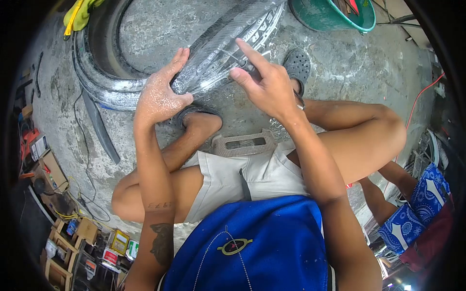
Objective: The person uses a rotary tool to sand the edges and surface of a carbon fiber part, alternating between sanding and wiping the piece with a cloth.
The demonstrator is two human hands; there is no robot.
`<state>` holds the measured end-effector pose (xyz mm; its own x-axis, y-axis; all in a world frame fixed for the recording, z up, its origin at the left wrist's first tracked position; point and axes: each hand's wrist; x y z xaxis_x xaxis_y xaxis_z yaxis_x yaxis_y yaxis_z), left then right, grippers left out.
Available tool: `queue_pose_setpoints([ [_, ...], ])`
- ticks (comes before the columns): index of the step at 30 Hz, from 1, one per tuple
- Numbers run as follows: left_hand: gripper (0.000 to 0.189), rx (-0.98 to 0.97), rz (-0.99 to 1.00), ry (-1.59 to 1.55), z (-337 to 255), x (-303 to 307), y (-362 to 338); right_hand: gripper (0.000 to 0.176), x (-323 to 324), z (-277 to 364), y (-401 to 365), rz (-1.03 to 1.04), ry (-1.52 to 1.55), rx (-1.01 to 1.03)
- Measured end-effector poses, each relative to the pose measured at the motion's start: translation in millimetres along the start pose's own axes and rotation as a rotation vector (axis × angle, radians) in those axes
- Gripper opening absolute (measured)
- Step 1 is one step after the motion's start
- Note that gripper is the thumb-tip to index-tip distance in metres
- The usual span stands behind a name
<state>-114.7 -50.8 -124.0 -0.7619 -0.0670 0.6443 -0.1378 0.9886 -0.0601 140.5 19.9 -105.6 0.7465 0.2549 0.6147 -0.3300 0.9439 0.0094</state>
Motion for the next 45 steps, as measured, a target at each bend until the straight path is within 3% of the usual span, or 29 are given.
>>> queue_pose_setpoints([
  [8, 0.094, -0.022, -0.003, -0.003, 7, -2, -2, 0.044, -27, 5, -31, 0.213, 0.156, -0.190],
  [10, 0.094, -0.020, 0.000, -0.015, 6, -2, -2, 0.044, -33, 5, -34, 0.165, 0.174, -0.131],
  [13, 0.094, -0.013, 0.005, -0.020, 5, -1, -1, 0.043, -33, 11, -31, 0.204, 0.155, -0.244],
  [25, 0.094, 0.015, 0.010, -0.024, 4, -1, -2, 0.038, -50, -5, -28, -0.036, 0.211, -0.002],
  [27, 0.094, 0.011, 0.005, -0.022, 3, -2, -3, 0.039, -42, 6, -28, 0.120, 0.134, -0.224],
  [31, 0.093, -0.008, -0.010, -0.015, 3, -1, -3, 0.039, -41, 8, -25, 0.116, 0.174, -0.333],
  [33, 0.093, -0.018, -0.016, -0.018, 5, -2, -3, 0.038, -43, 5, -27, 0.093, 0.179, -0.112],
  [37, 0.093, -0.001, -0.008, -0.005, 2, -1, -3, 0.038, -50, -2, -29, 0.032, 0.206, -0.095],
  [40, 0.094, -0.002, -0.003, -0.025, 4, -2, -2, 0.038, -50, -4, -30, 0.038, 0.194, 0.063],
  [43, 0.093, 0.014, 0.030, -0.076, 4, 3, 0, 0.037, -41, 6, -30, 0.025, 0.220, -0.010],
  [45, 0.093, 0.022, 0.046, -0.086, 4, 7, 1, 0.037, -26, 13, -26, 0.037, 0.249, -0.219],
])
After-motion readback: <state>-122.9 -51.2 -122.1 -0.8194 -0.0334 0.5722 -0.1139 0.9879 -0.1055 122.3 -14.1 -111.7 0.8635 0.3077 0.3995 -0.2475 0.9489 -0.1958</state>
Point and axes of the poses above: each hand's wrist, its own y-axis towards the middle knuckle, its own x-axis out of the back of the hand, z = x × y, and after that the axes turned 11 degrees about -z, right-handed
